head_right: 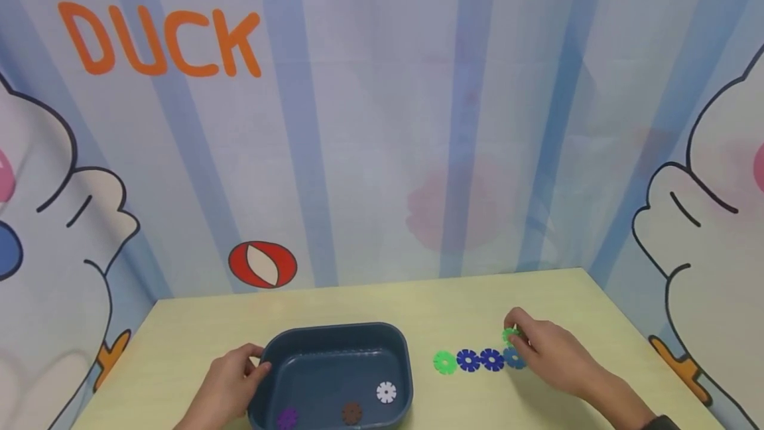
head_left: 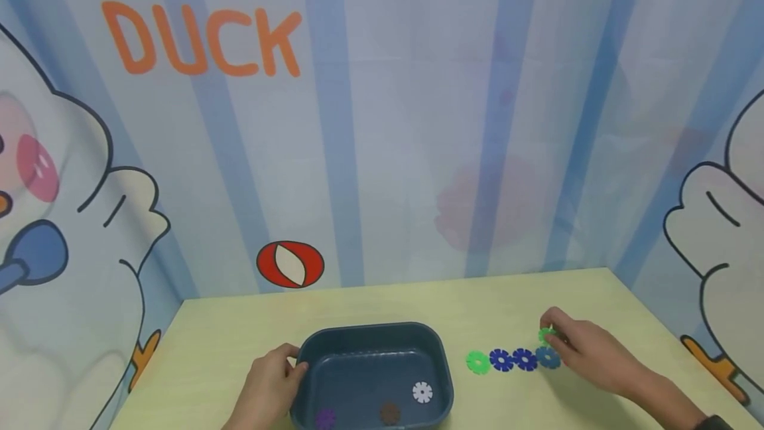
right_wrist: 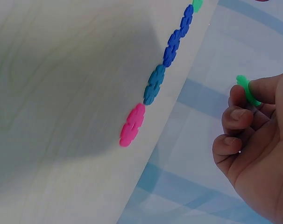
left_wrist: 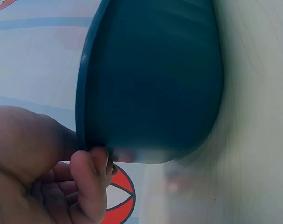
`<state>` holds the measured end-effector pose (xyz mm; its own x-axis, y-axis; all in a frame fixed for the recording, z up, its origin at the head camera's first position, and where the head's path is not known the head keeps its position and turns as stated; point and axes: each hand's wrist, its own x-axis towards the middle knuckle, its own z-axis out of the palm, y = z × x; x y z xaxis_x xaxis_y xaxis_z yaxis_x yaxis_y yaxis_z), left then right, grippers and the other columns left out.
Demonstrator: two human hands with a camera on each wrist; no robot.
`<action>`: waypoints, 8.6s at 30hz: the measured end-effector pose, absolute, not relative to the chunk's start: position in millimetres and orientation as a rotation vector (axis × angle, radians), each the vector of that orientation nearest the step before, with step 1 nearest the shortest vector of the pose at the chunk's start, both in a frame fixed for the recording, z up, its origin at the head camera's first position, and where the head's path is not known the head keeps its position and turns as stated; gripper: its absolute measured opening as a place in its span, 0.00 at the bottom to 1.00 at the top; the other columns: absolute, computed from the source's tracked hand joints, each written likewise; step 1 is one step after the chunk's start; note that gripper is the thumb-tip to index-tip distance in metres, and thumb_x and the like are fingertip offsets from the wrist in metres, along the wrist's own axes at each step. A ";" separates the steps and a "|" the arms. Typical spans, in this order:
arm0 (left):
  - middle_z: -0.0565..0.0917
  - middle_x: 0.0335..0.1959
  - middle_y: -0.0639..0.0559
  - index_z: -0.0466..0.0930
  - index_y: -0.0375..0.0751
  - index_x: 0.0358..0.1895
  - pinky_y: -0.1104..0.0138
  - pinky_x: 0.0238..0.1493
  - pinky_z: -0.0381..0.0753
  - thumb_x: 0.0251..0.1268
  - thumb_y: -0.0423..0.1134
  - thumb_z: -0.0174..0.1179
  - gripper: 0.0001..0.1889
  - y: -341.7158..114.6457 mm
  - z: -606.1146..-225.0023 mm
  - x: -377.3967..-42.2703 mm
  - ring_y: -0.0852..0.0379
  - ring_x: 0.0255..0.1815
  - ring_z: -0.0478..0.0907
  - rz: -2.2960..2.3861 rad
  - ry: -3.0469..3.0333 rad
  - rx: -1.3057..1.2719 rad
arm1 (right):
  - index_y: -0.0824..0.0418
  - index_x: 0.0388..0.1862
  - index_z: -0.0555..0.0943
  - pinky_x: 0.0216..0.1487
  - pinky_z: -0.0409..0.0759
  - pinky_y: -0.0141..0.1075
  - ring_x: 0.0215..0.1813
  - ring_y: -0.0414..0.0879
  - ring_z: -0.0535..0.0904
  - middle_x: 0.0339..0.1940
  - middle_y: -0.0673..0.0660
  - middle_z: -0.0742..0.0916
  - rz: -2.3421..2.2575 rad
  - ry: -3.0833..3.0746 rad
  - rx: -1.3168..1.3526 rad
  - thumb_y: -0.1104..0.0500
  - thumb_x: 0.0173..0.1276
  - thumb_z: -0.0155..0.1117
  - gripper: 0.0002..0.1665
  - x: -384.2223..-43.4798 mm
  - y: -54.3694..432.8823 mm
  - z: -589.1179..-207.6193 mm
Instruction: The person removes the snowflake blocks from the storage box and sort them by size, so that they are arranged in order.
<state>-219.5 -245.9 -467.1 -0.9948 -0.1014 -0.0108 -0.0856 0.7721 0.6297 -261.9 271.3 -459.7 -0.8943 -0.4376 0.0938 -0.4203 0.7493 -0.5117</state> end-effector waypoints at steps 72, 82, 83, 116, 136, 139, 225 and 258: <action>0.80 0.24 0.52 0.83 0.26 0.54 0.64 0.26 0.77 0.74 0.33 0.65 0.14 -243.4 -467.4 -218.9 0.57 0.24 0.75 -1.031 -2.945 0.195 | 0.57 0.57 0.79 0.24 0.62 0.33 0.20 0.37 0.62 0.21 0.48 0.75 -0.776 2.939 -0.455 0.54 0.83 0.61 0.11 -265.5 304.2 -473.0; 0.79 0.23 0.52 0.83 0.26 0.54 0.64 0.25 0.75 0.74 0.33 0.65 0.13 -244.9 -466.1 -217.5 0.57 0.23 0.74 -1.033 -2.928 0.166 | 0.51 0.56 0.78 0.24 0.66 0.31 0.21 0.31 0.65 0.21 0.39 0.75 -0.817 2.881 -0.845 0.51 0.85 0.57 0.09 -256.1 239.1 -456.7; 0.79 0.23 0.52 0.82 0.26 0.54 0.64 0.25 0.75 0.74 0.33 0.65 0.14 -245.0 -465.8 -217.4 0.57 0.23 0.74 -1.035 -2.927 0.166 | 0.50 0.56 0.78 0.24 0.66 0.30 0.21 0.31 0.65 0.21 0.37 0.75 -0.822 2.882 -0.890 0.51 0.85 0.57 0.08 -255.6 233.0 -455.7; 0.78 0.21 0.54 0.83 0.27 0.52 0.66 0.23 0.73 0.73 0.33 0.66 0.12 -246.3 -467.7 -214.4 0.59 0.21 0.73 -1.004 -2.872 0.068 | 0.47 0.52 0.81 0.26 0.67 0.25 0.20 0.26 0.63 0.20 0.33 0.71 -0.708 2.765 -1.361 0.43 0.81 0.62 0.12 -244.9 126.3 -450.3; 0.78 0.22 0.54 0.83 0.27 0.52 0.67 0.23 0.73 0.73 0.33 0.66 0.12 -247.1 -470.0 -214.0 0.59 0.22 0.74 -1.024 -2.872 0.074 | 0.52 0.48 0.81 0.31 0.69 0.20 0.23 0.23 0.67 0.23 0.35 0.78 -0.485 2.690 -1.640 0.47 0.78 0.67 0.12 -251.4 82.6 -458.8; 0.78 0.22 0.53 0.83 0.27 0.52 0.66 0.23 0.73 0.73 0.32 0.65 0.12 -247.5 -469.9 -214.0 0.59 0.22 0.74 -1.027 -2.874 0.085 | 0.51 0.49 0.81 0.30 0.69 0.20 0.22 0.23 0.67 0.21 0.35 0.77 -0.439 2.654 -1.620 0.45 0.78 0.68 0.13 -251.6 76.3 -459.3; 0.78 0.23 0.52 0.83 0.27 0.53 0.66 0.24 0.73 0.73 0.32 0.65 0.13 -246.8 -467.8 -216.7 0.58 0.23 0.73 -1.053 -2.885 0.100 | 0.49 0.52 0.79 0.44 0.84 0.31 0.41 0.28 0.82 0.42 0.42 0.88 -0.758 2.547 -1.354 0.55 0.84 0.60 0.04 -263.9 109.6 -444.9; 0.80 0.24 0.52 0.82 0.26 0.53 0.65 0.26 0.77 0.73 0.32 0.65 0.13 -244.6 -464.6 -216.1 0.57 0.25 0.74 -1.037 -2.907 0.151 | 0.46 0.50 0.74 0.25 0.67 0.29 0.21 0.27 0.63 0.21 0.34 0.75 -0.891 2.804 -1.158 0.59 0.84 0.58 0.06 -260.7 223.7 -455.5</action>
